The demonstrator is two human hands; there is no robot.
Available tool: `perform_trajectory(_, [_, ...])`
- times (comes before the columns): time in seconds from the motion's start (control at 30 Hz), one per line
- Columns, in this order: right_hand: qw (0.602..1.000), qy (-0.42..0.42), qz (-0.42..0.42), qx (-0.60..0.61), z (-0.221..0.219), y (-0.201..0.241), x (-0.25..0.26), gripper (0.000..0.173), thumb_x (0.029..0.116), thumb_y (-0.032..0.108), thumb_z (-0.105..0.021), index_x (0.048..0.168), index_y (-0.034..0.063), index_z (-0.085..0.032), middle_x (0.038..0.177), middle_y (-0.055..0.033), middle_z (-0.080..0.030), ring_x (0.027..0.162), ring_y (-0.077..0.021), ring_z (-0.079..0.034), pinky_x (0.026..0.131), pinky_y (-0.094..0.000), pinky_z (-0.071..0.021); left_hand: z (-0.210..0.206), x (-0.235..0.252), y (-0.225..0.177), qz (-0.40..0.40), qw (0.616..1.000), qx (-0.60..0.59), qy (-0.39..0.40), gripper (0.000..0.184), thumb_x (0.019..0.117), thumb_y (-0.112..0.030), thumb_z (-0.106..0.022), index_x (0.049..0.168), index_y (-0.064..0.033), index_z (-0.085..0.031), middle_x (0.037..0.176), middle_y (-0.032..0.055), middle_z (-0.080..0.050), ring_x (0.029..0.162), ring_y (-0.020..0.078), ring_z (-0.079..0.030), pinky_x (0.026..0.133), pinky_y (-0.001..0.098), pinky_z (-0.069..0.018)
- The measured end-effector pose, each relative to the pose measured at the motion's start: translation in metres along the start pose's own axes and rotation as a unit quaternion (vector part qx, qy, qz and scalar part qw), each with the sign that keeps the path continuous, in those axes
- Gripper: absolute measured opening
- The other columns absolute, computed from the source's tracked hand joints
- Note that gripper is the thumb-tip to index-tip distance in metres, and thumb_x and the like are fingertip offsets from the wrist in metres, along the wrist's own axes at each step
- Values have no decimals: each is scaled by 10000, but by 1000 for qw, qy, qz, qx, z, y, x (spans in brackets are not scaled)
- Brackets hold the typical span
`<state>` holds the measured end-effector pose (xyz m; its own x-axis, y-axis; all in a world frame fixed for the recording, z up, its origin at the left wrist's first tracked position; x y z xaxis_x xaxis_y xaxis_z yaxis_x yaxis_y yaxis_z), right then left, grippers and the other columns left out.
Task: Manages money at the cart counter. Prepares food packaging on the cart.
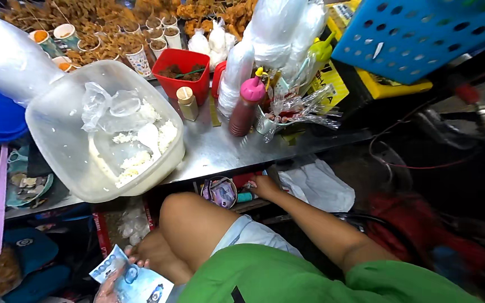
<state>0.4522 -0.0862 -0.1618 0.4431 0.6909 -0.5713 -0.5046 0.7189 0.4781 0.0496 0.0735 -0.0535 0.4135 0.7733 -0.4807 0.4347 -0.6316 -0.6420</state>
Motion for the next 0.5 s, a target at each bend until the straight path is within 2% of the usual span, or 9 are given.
perform_trajectory(0.07, [987,-109,95,67,18,28,-21,261,955,82,-618,1158,-64,-695,1177,-263,-693,1148,-383,-657,1028,-511,-487,11,1,0,-1,1000,3,-4,386,1066,-197,-324,1107,-99,-695,912,41,-744,836,175,-738,805,380,-626])
perform_trajectory(0.1, [968,-168,155,100,22,42,-30,216,920,56,-654,1094,-37,-743,1167,-244,-698,1150,-369,-650,1045,-481,-487,15,1,1,1,1000,6,-7,396,1070,-202,-313,1108,-100,-694,914,43,-745,837,173,-739,805,377,-627])
perform_trajectory(0.17, [927,-247,257,117,18,66,-37,184,841,63,-729,1005,79,-810,1120,-213,-694,1131,-391,-612,1021,-522,-475,13,3,4,0,1000,20,-15,422,1075,-206,-274,1093,-106,-684,904,37,-740,823,160,-734,792,359,-628])
perform_trajectory(0.23, [899,-278,329,83,3,88,-35,181,829,89,-748,979,156,-825,1047,-196,-700,1049,-393,-635,931,-531,-525,-1,3,7,4,1000,19,-13,423,1079,-199,-276,1084,-104,-689,892,44,-743,807,165,-738,776,356,-632])
perform_trajectory(0.3, [896,-239,370,52,-21,103,-19,237,877,40,-689,1038,152,-821,1032,-208,-695,1035,-393,-651,892,-520,-554,-10,3,9,13,1000,16,3,407,1070,-199,-312,1092,-99,-706,895,49,-748,810,176,-741,779,365,-631])
perform_trajectory(0.33, [909,-190,370,30,-35,107,-8,289,909,16,-642,1110,142,-808,1077,-227,-687,1082,-404,-642,929,-530,-542,-11,3,8,13,1000,19,10,400,1063,-196,-325,1098,-104,-713,899,48,-752,813,177,-743,781,367,-630])
perform_trajectory(0.43, [951,6,303,-64,-78,107,29,412,1013,37,-534,1381,163,-671,1352,-281,-574,1323,-455,-504,1109,-599,-410,-3,0,3,6,1000,14,14,375,1051,-183,-357,1103,-95,-717,915,58,-754,830,183,-745,794,380,-631])
perform_trajectory(0.5, [960,71,254,-92,-93,102,41,421,1030,77,-532,1426,177,-635,1459,-287,-501,1394,-474,-424,1162,-621,-337,7,-1,2,5,1000,9,13,381,1060,-193,-336,1110,-98,-702,924,60,-748,843,186,-740,800,383,-628])
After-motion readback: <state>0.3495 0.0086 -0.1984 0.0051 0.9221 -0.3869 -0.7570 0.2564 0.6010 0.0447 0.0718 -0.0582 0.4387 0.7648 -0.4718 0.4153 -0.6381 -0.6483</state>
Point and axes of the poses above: each hand's wrist, its own x-axis towards the middle knuckle, its own z-axis out of the back of the hand, y = z × x, the point moved 7 cm from there along x, towards the middle knuckle
